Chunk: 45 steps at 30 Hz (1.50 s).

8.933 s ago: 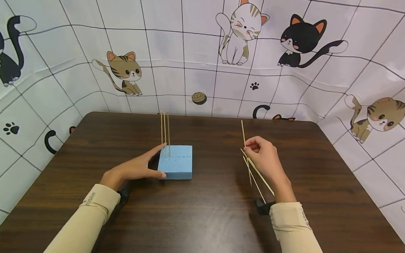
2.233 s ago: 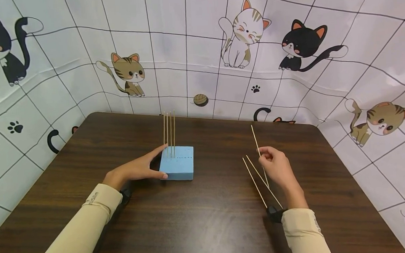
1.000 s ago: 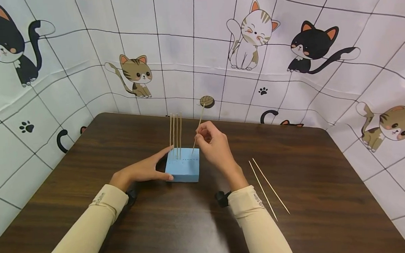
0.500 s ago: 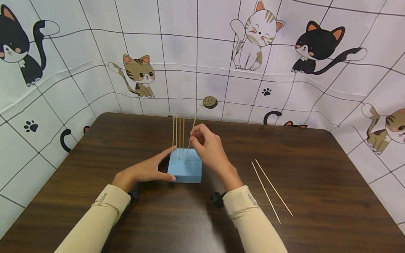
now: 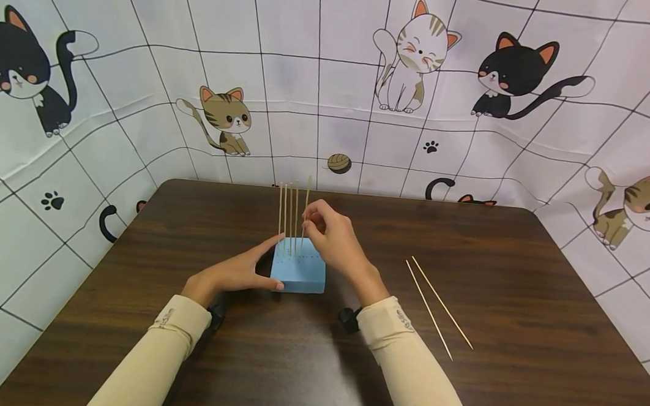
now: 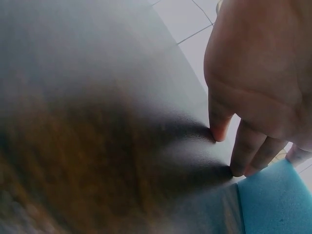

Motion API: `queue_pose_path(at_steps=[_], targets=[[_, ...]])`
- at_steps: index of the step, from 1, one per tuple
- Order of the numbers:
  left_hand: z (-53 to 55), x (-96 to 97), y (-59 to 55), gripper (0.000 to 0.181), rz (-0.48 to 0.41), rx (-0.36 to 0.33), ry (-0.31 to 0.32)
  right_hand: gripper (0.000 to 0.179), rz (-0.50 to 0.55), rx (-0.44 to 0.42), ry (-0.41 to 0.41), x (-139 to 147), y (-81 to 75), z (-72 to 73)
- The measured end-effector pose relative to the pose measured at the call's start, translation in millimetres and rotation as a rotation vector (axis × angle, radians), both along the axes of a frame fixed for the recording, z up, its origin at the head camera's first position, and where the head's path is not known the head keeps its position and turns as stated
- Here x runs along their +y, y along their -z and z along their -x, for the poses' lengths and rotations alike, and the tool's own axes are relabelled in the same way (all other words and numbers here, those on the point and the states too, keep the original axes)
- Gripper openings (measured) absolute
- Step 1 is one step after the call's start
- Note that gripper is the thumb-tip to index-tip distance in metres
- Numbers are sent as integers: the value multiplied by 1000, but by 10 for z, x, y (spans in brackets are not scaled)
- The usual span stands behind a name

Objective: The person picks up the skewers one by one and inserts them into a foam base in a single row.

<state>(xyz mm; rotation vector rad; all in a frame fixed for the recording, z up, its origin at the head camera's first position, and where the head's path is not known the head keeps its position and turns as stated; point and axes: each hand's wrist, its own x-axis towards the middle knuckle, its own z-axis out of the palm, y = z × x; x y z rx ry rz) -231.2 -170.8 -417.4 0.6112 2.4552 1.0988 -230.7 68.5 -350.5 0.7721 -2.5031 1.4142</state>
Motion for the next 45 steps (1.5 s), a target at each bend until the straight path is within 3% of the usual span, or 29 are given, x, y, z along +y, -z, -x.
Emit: queue_pose_path(at_steps=[19,30,45], targets=[[15,-5,-17,110,8,-3,4,8,-53,-50,-21,-31,139,14],[10,-8,-18,110,6,-3,3,9,-54,-48,-29,-24,143,9],[-12,5,-8,111,-9,-18,-4,13,-69,-129,82,420,94,-25]])
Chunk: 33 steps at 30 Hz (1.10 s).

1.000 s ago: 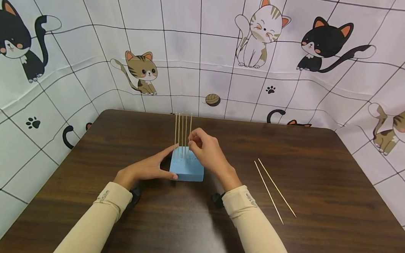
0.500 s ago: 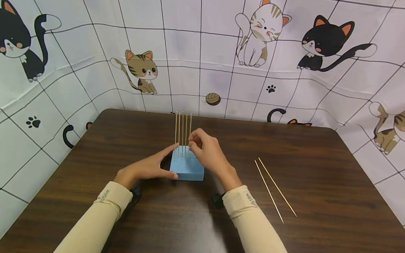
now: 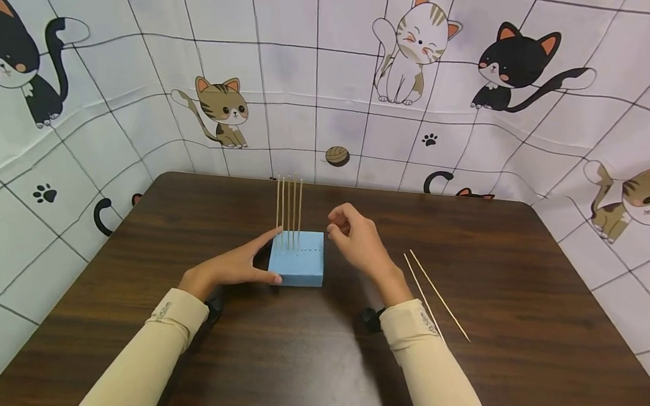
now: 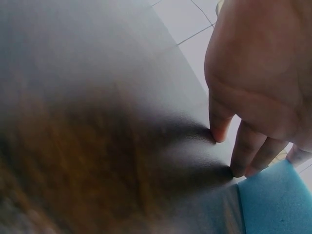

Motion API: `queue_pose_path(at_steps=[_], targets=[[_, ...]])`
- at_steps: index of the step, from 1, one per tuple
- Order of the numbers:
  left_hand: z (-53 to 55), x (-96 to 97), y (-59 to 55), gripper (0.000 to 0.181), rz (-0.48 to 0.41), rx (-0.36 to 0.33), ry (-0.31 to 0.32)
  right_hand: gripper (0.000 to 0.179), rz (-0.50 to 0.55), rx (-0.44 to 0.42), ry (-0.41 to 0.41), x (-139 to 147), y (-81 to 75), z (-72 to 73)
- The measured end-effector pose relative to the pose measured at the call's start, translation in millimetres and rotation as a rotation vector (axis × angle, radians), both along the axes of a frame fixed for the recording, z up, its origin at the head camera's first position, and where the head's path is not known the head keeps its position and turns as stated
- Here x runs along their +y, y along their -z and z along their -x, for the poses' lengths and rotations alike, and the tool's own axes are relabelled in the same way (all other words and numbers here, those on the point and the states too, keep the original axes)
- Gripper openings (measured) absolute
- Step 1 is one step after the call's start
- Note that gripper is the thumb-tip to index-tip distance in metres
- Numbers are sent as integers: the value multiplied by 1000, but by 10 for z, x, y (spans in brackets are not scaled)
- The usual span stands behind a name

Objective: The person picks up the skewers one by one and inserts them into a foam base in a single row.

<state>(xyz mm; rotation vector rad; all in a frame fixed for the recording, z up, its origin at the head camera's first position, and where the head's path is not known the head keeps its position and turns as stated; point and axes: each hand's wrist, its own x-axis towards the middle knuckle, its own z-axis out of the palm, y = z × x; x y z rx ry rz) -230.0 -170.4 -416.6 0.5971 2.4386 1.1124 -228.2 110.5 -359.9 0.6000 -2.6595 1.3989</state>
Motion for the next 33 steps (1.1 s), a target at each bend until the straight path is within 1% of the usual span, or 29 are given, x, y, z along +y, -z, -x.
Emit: queue_pose_path(at_steps=[3,6,13,17,20,23,27,33], targets=[[-9,-11,-14,111,1,-6,-3,15,-50,2,27,173,-1,-5],[-11,-14,-22,111,2,-8,0,16,-115,-14,59,387,4,-19],[0,-3,-48,112,-6,-5,9,16,-284,-120,157,931,18,-94],[-5,-8,-46,111,-8,-4,8,20,-356,-203,182,1144,29,-153],[-8,-22,-32,111,-10,-5,4,22,-404,-279,184,1244,51,-186],[-7,-27,-24,111,-10,-6,7,20,-436,-333,180,1330,77,-227],[-5,-16,-25,111,-12,-4,12,17,-467,-353,165,1451,120,-281],[6,-4,-10,111,-14,7,20,15,-501,-392,139,1572,182,-318]])
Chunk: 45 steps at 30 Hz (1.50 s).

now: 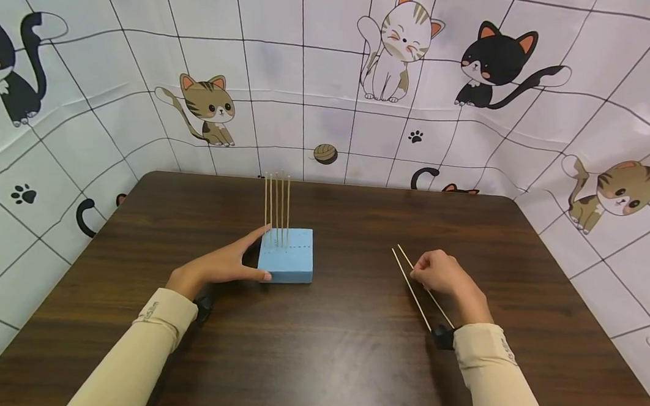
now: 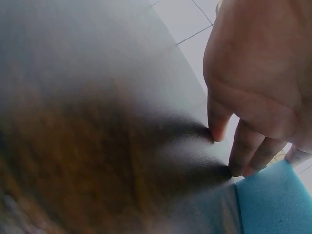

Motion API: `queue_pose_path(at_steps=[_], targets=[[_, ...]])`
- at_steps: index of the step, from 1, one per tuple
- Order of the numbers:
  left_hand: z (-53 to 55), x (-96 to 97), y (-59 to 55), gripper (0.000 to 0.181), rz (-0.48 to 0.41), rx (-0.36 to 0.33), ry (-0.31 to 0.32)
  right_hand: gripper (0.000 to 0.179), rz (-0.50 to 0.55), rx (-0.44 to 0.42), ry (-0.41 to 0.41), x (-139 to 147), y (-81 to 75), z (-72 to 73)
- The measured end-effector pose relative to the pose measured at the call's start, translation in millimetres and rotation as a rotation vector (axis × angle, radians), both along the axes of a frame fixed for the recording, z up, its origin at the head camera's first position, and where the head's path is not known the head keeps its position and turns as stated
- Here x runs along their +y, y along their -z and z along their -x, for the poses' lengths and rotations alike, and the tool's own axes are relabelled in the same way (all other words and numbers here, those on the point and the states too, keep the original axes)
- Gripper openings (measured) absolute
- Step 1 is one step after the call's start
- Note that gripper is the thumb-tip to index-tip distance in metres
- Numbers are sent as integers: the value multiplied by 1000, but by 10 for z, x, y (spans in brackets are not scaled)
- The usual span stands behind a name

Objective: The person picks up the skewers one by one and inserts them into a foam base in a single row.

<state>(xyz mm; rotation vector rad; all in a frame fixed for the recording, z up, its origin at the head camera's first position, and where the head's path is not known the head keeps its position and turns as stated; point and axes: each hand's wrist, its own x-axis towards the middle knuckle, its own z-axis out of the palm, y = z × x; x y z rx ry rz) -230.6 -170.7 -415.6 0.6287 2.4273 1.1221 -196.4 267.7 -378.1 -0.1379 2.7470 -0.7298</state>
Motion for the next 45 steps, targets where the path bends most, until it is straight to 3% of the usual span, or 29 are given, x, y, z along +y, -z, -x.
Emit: queue_pose_path(at_steps=[5,16,26,36,45], targets=[[2,9,14,112,-2,-6,-1,16,4,-25,2,-22,49,-9],[11,9,8,112,-5,3,-3,20,-15,-68,124,-56,93,4],[14,6,0,111,3,-1,-5,23,-14,-56,66,-14,83,5],[11,-7,-4,111,4,-12,-13,14,141,122,37,23,-26,34],[-1,7,7,111,6,-19,-17,27,201,297,68,-75,-88,64]])
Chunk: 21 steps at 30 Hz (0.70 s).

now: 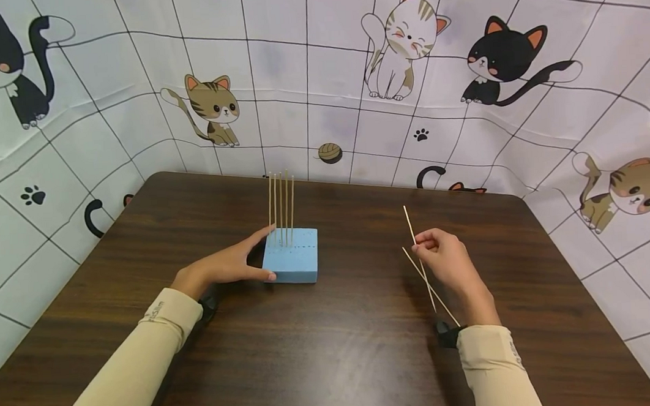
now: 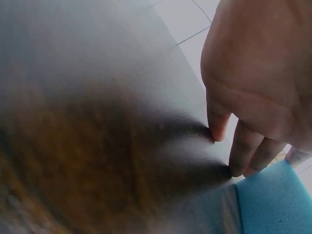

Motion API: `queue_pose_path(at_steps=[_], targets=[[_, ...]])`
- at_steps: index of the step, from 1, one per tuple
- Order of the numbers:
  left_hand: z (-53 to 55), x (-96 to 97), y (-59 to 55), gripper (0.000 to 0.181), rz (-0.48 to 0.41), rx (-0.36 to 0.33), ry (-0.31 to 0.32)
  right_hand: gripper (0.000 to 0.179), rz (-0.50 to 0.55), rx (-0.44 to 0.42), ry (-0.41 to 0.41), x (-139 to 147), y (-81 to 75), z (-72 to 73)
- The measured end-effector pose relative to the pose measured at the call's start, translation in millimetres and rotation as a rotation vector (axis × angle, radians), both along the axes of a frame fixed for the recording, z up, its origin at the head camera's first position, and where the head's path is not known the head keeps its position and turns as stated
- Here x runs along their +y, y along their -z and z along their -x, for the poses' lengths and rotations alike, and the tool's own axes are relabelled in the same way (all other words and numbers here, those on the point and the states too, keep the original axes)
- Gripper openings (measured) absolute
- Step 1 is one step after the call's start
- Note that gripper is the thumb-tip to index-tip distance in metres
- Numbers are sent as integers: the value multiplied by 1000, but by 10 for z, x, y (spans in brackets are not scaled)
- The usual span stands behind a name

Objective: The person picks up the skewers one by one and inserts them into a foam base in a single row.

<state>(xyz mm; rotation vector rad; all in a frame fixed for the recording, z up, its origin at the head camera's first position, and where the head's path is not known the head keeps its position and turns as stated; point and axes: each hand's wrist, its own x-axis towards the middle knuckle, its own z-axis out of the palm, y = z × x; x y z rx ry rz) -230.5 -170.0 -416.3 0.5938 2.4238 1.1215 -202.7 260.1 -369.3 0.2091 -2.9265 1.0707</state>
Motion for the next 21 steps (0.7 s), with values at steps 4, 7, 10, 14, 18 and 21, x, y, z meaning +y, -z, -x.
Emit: queue_pose_path(at_steps=[4,7,10,14,18,21], targets=[[-4,-5,-5,111,2,1,-4,22,7,79,5,-78,-29,14],[-8,-9,-18,111,2,3,-4,19,32,138,3,-157,-38,37],[-8,-10,-26,111,5,4,-5,17,60,181,-1,-269,-54,62],[-5,-11,-19,111,6,4,-5,17,120,208,-29,-439,-80,98],[-6,-8,-11,111,8,2,-2,17,191,219,-63,-601,-85,141],[-5,1,-10,111,4,1,2,16,234,221,-77,-719,-89,170]])
